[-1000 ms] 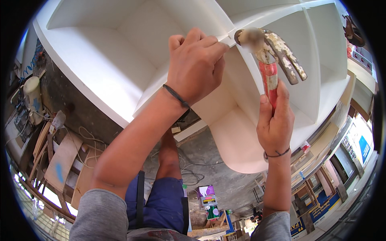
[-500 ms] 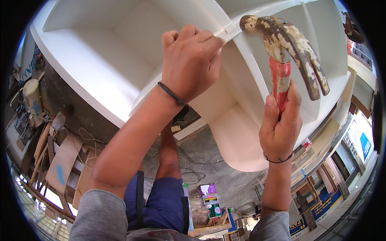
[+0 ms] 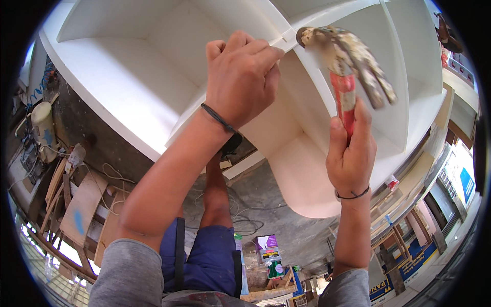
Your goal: The person assembles a white cabinet by inserting wooden dowels into pre-drilled holes and hammering them in place. They use a hammer to secure the dowels and adjust the cabinet's position during the process.
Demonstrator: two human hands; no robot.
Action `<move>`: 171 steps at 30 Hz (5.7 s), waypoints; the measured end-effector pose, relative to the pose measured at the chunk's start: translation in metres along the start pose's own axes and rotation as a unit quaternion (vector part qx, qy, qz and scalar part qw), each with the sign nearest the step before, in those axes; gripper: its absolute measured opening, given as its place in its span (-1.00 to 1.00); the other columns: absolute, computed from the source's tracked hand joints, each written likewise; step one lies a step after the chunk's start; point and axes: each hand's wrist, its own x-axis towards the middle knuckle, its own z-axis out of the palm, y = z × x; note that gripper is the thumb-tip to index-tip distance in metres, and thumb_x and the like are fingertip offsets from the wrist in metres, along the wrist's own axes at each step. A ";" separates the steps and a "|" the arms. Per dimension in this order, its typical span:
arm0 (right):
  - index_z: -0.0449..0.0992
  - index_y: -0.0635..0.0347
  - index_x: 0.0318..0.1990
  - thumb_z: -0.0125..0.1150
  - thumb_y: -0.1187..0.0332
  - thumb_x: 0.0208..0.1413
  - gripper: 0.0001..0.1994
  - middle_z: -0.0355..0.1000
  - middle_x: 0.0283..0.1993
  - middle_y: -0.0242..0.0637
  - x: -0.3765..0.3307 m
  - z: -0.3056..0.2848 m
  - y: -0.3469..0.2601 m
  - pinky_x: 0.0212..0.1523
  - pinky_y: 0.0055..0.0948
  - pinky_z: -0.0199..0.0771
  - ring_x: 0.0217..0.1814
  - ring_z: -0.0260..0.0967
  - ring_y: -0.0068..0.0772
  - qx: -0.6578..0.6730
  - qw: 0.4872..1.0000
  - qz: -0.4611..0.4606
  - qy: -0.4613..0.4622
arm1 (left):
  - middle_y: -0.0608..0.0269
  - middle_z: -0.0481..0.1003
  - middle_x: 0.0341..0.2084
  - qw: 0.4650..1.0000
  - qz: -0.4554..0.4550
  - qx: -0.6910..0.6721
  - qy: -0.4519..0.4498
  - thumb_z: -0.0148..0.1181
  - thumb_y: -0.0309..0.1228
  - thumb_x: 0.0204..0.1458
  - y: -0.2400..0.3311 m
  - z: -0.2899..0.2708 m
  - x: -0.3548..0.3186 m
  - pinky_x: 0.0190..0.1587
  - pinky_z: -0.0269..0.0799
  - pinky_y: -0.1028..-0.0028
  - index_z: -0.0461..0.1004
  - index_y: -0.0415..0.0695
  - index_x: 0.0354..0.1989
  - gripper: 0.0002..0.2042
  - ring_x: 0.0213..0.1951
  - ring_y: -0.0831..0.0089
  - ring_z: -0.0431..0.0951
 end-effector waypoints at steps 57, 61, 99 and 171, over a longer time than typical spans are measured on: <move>0.21 0.37 0.25 0.11 0.40 0.12 -0.47 0.43 -0.19 0.09 -0.129 0.025 -0.042 -0.17 -0.13 0.44 -0.21 0.42 0.15 0.275 0.917 0.279 -0.076 | 0.31 0.43 -0.39 0.863 -0.368 -0.335 0.084 0.11 -0.45 0.22 0.016 -0.083 -0.036 -0.15 0.31 0.58 0.31 -0.20 -0.19 -0.87 -0.31 0.62 0.40; 0.09 0.27 0.35 0.02 0.39 0.13 -0.40 0.31 0.00 0.25 -0.157 0.131 0.012 0.03 0.04 0.38 0.06 0.36 0.22 0.234 0.911 0.291 -0.174 | 0.24 0.50 -0.40 0.928 -0.233 -0.277 0.093 0.08 -0.32 0.24 -0.016 -0.071 0.045 -0.18 0.31 0.56 0.30 -0.24 -0.22 -0.78 -0.31 0.59 0.42; 0.51 0.18 -0.13 0.42 0.31 -0.13 -0.63 0.45 -0.13 -0.22 0.078 0.056 0.025 -0.04 -0.23 0.27 -0.08 0.37 -0.11 0.087 0.989 0.086 0.085 | 0.23 0.54 -0.46 0.965 -0.151 0.187 -0.105 -0.01 -0.19 0.16 -0.069 0.021 0.200 -0.21 0.39 0.24 0.38 -0.07 -0.22 -0.78 -0.31 0.17 0.55; 0.41 0.24 -0.51 0.19 0.53 -0.21 -0.92 0.36 -0.41 -0.23 0.115 0.065 -0.006 -0.40 -0.23 0.39 -0.37 0.34 -0.13 0.062 0.988 0.114 0.083 | -0.09 0.56 -0.41 0.955 -0.174 0.193 -0.144 0.01 -0.33 0.14 -0.060 0.014 0.205 -0.21 0.45 0.03 0.35 -0.15 -0.25 -0.85 -0.28 -0.10 0.57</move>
